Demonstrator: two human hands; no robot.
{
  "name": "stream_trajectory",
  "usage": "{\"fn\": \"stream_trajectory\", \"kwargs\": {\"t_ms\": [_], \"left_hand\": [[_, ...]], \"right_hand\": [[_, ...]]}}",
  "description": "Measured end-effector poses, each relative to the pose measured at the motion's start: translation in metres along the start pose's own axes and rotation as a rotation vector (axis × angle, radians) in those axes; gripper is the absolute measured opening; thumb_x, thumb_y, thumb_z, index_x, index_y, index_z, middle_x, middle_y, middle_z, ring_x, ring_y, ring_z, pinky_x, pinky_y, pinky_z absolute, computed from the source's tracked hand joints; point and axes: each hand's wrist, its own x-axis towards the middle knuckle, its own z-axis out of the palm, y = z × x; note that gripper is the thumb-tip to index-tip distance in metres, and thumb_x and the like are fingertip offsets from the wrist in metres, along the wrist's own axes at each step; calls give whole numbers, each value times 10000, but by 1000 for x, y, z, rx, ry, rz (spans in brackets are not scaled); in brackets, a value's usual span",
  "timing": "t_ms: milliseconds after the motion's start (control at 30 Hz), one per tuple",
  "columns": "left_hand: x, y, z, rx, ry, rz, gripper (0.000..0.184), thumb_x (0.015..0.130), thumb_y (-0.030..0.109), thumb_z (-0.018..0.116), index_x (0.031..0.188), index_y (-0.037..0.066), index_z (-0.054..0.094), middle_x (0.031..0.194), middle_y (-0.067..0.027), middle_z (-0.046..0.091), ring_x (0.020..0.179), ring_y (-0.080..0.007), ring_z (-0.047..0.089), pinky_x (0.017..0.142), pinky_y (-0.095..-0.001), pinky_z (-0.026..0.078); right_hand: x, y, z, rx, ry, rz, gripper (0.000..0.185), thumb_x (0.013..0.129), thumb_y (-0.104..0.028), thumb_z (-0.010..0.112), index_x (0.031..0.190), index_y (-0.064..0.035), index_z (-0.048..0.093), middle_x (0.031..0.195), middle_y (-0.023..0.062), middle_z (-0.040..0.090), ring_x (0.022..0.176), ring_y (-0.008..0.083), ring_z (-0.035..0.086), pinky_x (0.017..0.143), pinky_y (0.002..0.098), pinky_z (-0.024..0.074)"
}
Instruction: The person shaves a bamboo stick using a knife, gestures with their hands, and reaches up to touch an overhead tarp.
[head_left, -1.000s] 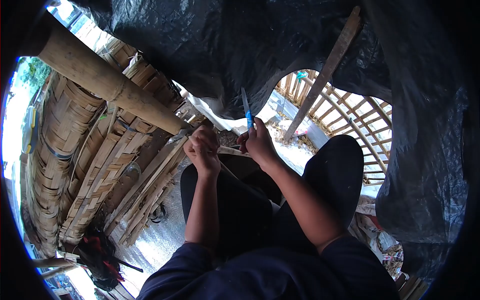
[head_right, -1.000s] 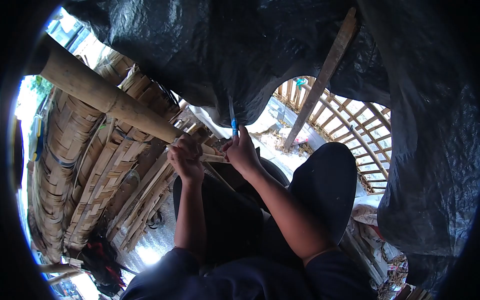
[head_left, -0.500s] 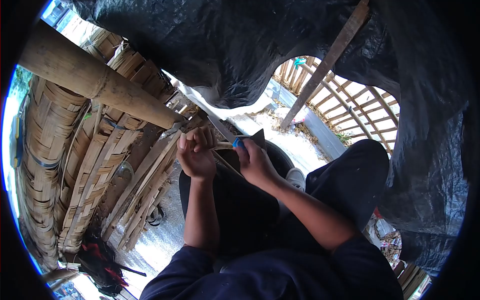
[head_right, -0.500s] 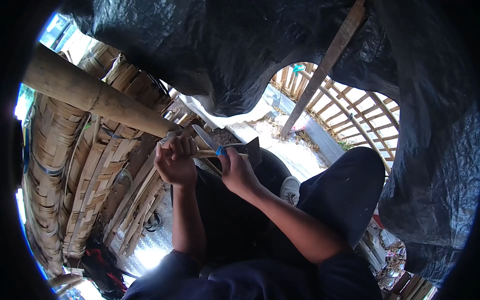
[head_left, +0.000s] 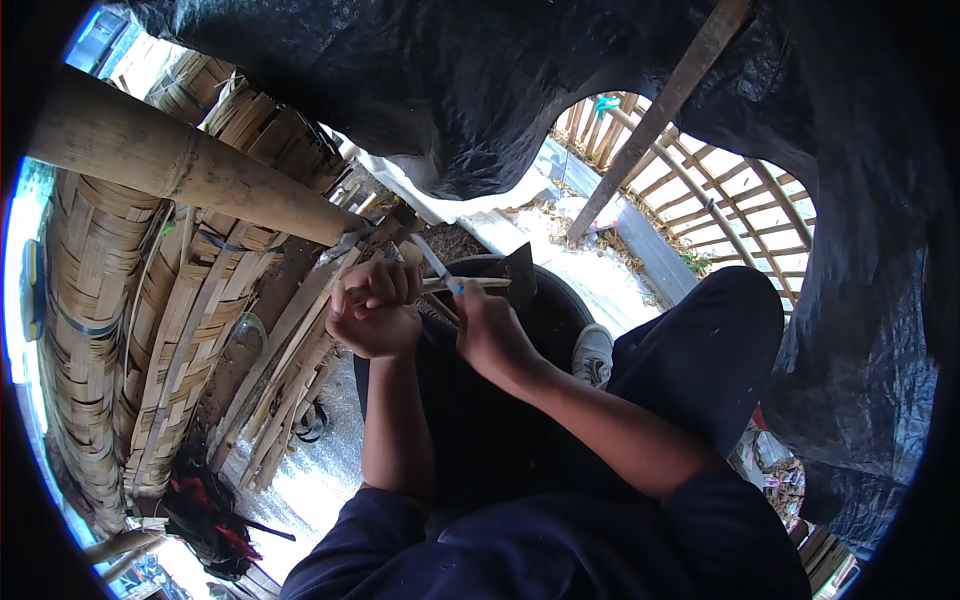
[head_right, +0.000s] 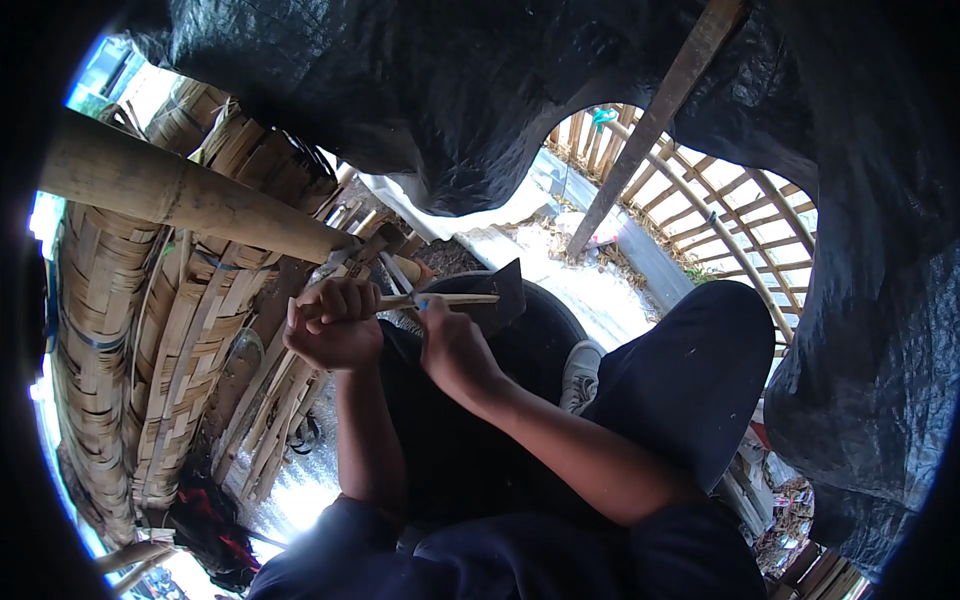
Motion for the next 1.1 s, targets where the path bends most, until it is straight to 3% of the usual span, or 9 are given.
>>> {"fn": "stream_trajectory", "kwargs": {"t_ms": [100,167,300,533,700,767,833,967,1100], "left_hand": [[2,0,2,29,4,7,546,874,523,402,535,121,254,495,10,235,432,-117,201,437,-296,180],[2,0,2,44,29,6,542,872,524,396,537,124,252,495,10,233,428,-117,193,434,-296,176],[3,-3,1,47,53,17,504,873,500,378,545,140,246,496,16,234,430,-111,188,426,-291,168],[9,-4,-6,37,115,93,477,874,489,363,558,151,250,495,26,230,434,-103,170,420,-280,163],[13,-4,-16,57,170,87,475,889,491,335,572,149,244,492,20,211,447,-103,147,427,-290,142],[16,-4,-17,72,177,95,474,900,489,318,582,146,240,497,15,200,455,-104,139,433,-295,131],[18,-3,-18,129,380,105,466,900,494,318,591,152,250,498,17,200,459,-104,126,435,-295,130],[20,-1,-20,135,438,113,490,916,490,326,571,149,257,482,18,210,449,-104,132,445,-279,137],[23,-3,-14,110,337,62,534,921,563,333,592,145,279,505,18,227,459,-101,147,448,-271,148]], "right_hand": [[5,29,6,-46,-37,164,131,940,-75,484,891,44,461,624,288,555,690,465,601,538,505,434],[7,50,5,-163,-129,256,163,944,-103,451,930,54,496,736,316,610,794,460,627,702,530,503],[4,117,18,-293,-189,244,163,936,-101,484,906,55,520,796,332,606,825,450,626,683,473,497],[11,-6,2,-20,-98,177,106,902,-54,500,924,50,507,702,317,598,743,461,631,661,514,518],[6,119,36,-254,-73,218,160,922,-81,471,917,74,508,670,306,595,683,449,632,631,507,513],[9,122,38,-323,-103,196,180,928,-90,461,914,83,509,663,302,596,666,444,633,623,506,511],[17,80,35,-154,-87,138,207,930,-100,457,919,100,507,662,306,595,664,443,636,610,505,510],[13,8,25,-24,-116,91,214,953,-115,434,918,88,489,641,298,590,641,450,625,561,496,501],[23,64,40,-122,-58,242,211,960,-162,459,995,46,455,691,306,615,692,470,631,607,532,512]]}}
